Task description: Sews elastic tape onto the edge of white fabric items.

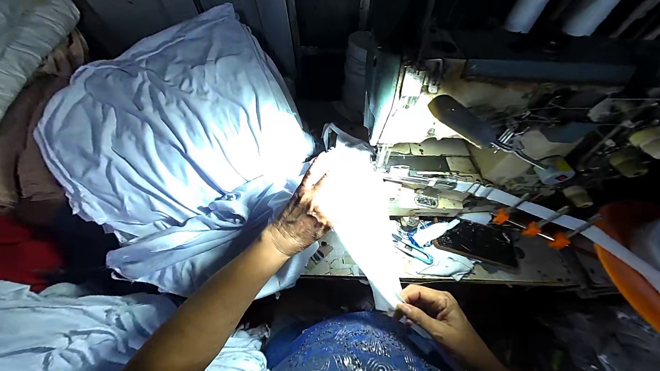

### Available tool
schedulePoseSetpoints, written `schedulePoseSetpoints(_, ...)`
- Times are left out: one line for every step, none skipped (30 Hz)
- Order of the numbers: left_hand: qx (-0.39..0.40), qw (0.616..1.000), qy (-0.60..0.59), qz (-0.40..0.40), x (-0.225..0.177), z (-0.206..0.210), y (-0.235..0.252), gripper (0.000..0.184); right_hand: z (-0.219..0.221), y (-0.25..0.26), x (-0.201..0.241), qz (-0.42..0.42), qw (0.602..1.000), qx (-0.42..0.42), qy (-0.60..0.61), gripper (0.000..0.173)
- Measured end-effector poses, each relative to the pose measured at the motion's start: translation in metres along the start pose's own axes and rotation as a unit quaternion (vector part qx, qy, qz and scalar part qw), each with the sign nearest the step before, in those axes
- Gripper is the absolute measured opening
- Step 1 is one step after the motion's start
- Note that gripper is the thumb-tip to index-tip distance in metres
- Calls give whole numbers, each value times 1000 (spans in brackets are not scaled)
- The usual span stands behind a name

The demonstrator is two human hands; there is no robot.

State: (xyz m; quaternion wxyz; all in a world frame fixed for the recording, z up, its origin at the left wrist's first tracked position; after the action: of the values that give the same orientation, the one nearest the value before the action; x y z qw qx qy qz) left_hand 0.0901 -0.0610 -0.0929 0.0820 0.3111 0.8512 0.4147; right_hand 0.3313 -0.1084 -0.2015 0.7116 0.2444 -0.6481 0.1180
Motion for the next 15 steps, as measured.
schedulePoseSetpoints(4, 1000, -7, -5, 2, 2, 5, 36, 1, 3, -2, -3, 1000, -2, 3, 11)
schedulePoseSetpoints(11, 1000, -8, -11, 3, 4, 11, 37, 1, 7, -3, -2, 1000, -8, 3, 11)
schedulePoseSetpoints(25, 999, -14, -27, 5, 6, 17, 38, 1, 11, -3, 3, 1000, -16, 5, 11)
schedulePoseSetpoints(42, 998, -27, -45, 8, 8, 25, 39, 2, 16, -4, 10, 1000, -24, 13, 10)
schedulePoseSetpoints(67, 996, -30, -58, 11, 12, 32, 37, 3, 22, -5, 16, 999, -30, 28, 10)
schedulePoseSetpoints(100, 992, -26, -68, 17, 18, 38, 34, 3, 28, -6, 19, 998, -34, 41, 10)
schedulePoseSetpoints(129, 988, -18, -79, 24, 25, 42, 33, 4, 35, -8, 17, 998, -37, 51, 11)
schedulePoseSetpoints(145, 985, -12, -96, 33, 32, 46, 32, 5, 42, -9, 13, 997, -43, 55, 11)
schedulePoseSetpoints(150, 982, -9, -112, 43, 38, 49, 29, 6, 49, -9, 9, 997, -49, 54, 11)
schedulePoseSetpoints(152, 982, -8, -115, 53, 44, 51, 25, 7, 56, -8, 7, 997, -53, 50, 11)
schedulePoseSetpoints(151, 982, -15, -114, 62, 49, 51, 22, 8, 62, -8, 2, 997, -55, 46, 10)
schedulePoseSetpoints(136, 984, -30, -108, 70, 52, 49, 21, 8, 68, -9, -5, 998, -56, 39, 10)
schedulePoseSetpoints(139, 983, -41, -110, 76, 55, 45, 22, 9, 73, -10, -12, 998, -56, 30, 9)
schedulePoseSetpoints(145, 984, -38, -102, 82, 57, 41, 24, 9, 78, -9, -17, 998, -56, 22, 8)
schedulePoseSetpoints(153, 983, -35, -97, 85, 59, 37, 28, 9, 81, -8, -19, 998, -57, 14, 8)
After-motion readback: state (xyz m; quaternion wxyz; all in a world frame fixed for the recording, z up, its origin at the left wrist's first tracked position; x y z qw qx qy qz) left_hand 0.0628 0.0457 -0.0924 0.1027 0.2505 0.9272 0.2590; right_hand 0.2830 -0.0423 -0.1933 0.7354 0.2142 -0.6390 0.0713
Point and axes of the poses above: each hand's wrist, its own y-axis towards the middle knuckle, its own z-axis out of the palm, x = y × z, the point moved 6 cm from there along y, towards the middle knuckle, and after that the axes turned 6 degrees about -x, right-handed, at the moved point
